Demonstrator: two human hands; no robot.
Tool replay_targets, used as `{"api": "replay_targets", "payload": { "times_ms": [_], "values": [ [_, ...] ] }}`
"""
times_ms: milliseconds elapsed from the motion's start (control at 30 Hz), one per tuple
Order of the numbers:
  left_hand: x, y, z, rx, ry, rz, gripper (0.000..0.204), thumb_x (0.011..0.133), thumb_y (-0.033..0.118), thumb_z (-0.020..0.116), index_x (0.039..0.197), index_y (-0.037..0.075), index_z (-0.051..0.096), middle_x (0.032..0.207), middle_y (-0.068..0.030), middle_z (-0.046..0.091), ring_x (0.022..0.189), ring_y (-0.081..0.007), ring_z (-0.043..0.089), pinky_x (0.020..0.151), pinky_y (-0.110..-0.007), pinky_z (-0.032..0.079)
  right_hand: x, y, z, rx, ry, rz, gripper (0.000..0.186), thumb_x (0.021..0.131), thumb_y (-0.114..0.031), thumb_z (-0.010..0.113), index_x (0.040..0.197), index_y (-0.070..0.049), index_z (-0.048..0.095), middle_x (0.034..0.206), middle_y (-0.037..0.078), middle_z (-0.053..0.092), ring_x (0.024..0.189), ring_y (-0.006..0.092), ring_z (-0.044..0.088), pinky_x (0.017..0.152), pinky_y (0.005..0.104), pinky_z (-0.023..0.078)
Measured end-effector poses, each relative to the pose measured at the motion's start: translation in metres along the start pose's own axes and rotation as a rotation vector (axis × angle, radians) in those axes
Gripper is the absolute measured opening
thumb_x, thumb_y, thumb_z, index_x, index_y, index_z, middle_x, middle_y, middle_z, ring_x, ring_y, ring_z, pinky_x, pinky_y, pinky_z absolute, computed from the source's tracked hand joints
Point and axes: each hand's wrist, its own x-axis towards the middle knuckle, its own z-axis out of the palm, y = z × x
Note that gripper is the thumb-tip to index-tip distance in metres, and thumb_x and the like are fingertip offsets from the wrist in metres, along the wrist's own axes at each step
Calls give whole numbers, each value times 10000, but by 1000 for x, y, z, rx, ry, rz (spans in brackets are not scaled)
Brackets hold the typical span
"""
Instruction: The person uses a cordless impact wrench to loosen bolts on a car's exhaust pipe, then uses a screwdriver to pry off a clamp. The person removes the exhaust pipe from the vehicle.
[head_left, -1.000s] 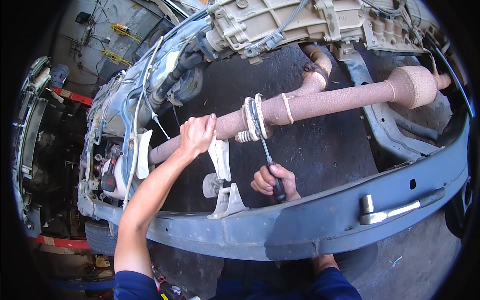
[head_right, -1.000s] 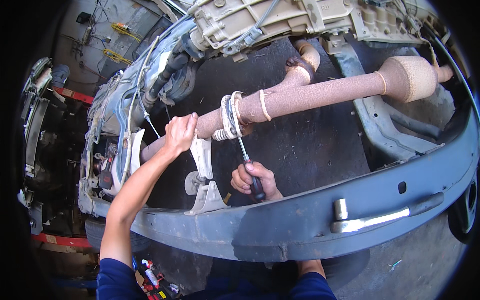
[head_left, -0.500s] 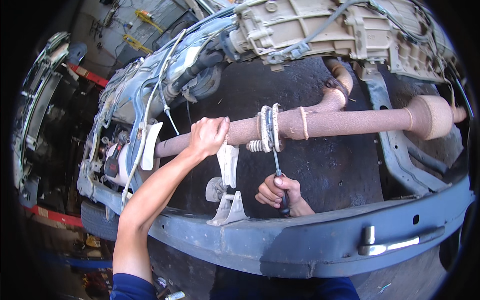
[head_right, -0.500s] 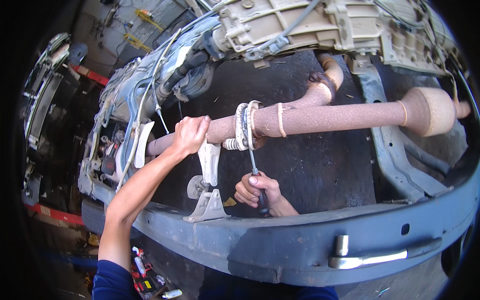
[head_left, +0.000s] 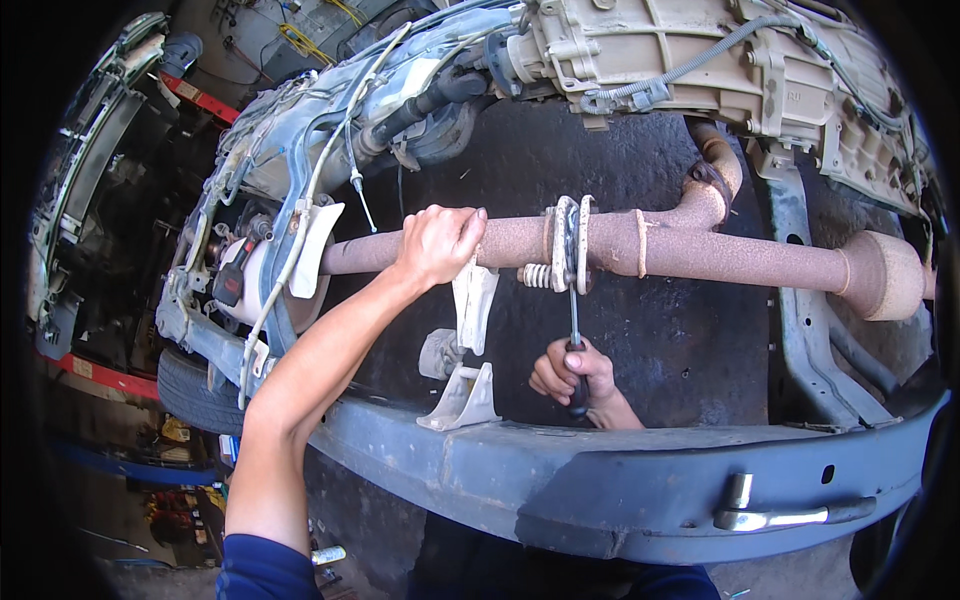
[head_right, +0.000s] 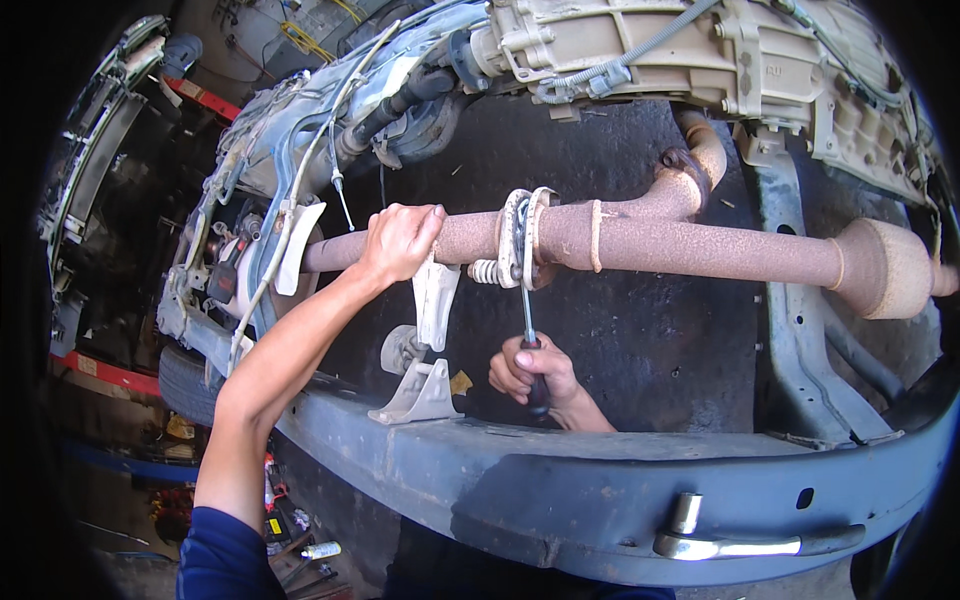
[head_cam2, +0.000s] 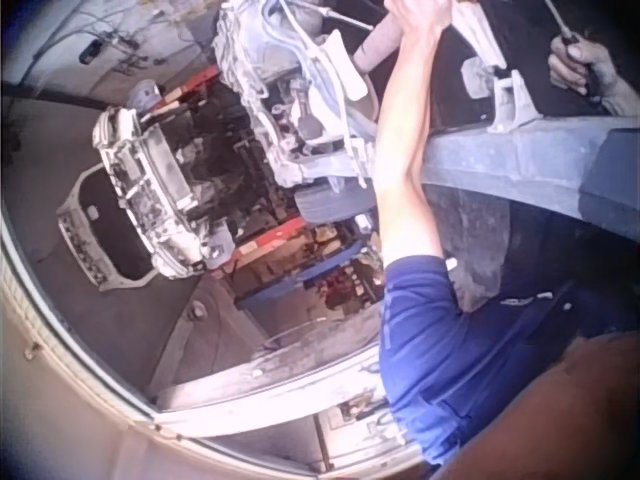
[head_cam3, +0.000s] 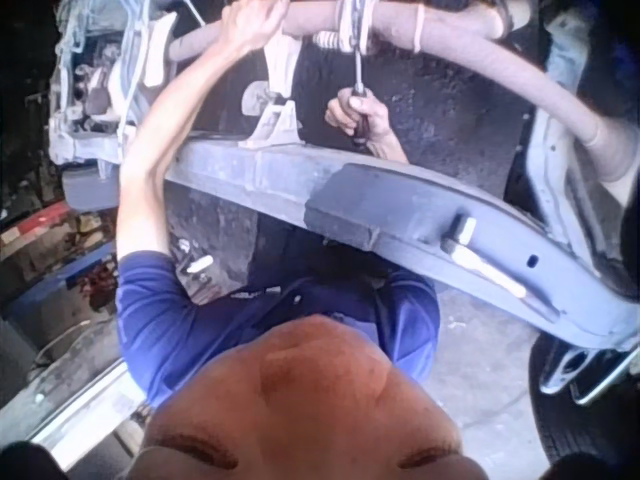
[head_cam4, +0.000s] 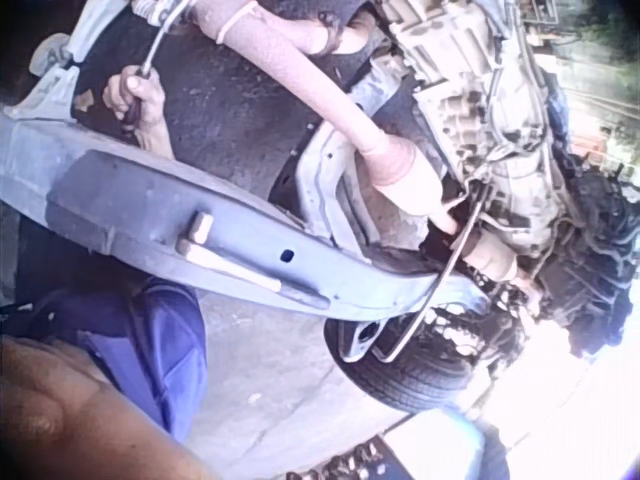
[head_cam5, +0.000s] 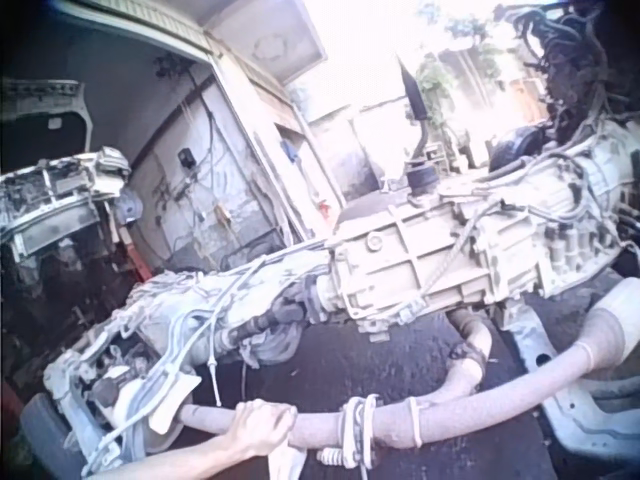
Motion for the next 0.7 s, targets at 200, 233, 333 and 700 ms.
{"api": "replay_targets", "payload": {
  "times_ms": [200,233,333,700],
  "values": [
    [1,-2,0,-52,-6,9,477,1007,403,458,802,32,677,718,-253,642,751,-460,663,635,-545,497,-38,-13,7,-400,201,124,349,859,-230,662,600,-62,499,554,85,490,503,163,443,483,306,365],
    [1,-2,1,-48,-8,11,469,1011,397,459,805,38,679,717,-248,645,750,-461,664,632,-545,497,-40,-11,7,-411,264,128,344,857,-222,664,602,-56,504,557,88,491,506,164,446,482,306,364],
    [0,-3,1,-59,-1,7,462,1016,383,461,798,38,677,711,-252,642,742,-459,666,631,-543,503,-35,3,5,-370,233,93,329,863,-190,669,613,-40,516,577,90,498,522,160,448,487,303,359],
    [1,-6,3,-55,-2,22,493,1020,393,455,784,19,673,695,-257,637,724,-470,660,619,-542,500,-18,-11,8,-389,207,80,319,846,-225,684,619,-54,538,559,97,515,497,158,448,464,300,333]
  ]
}}
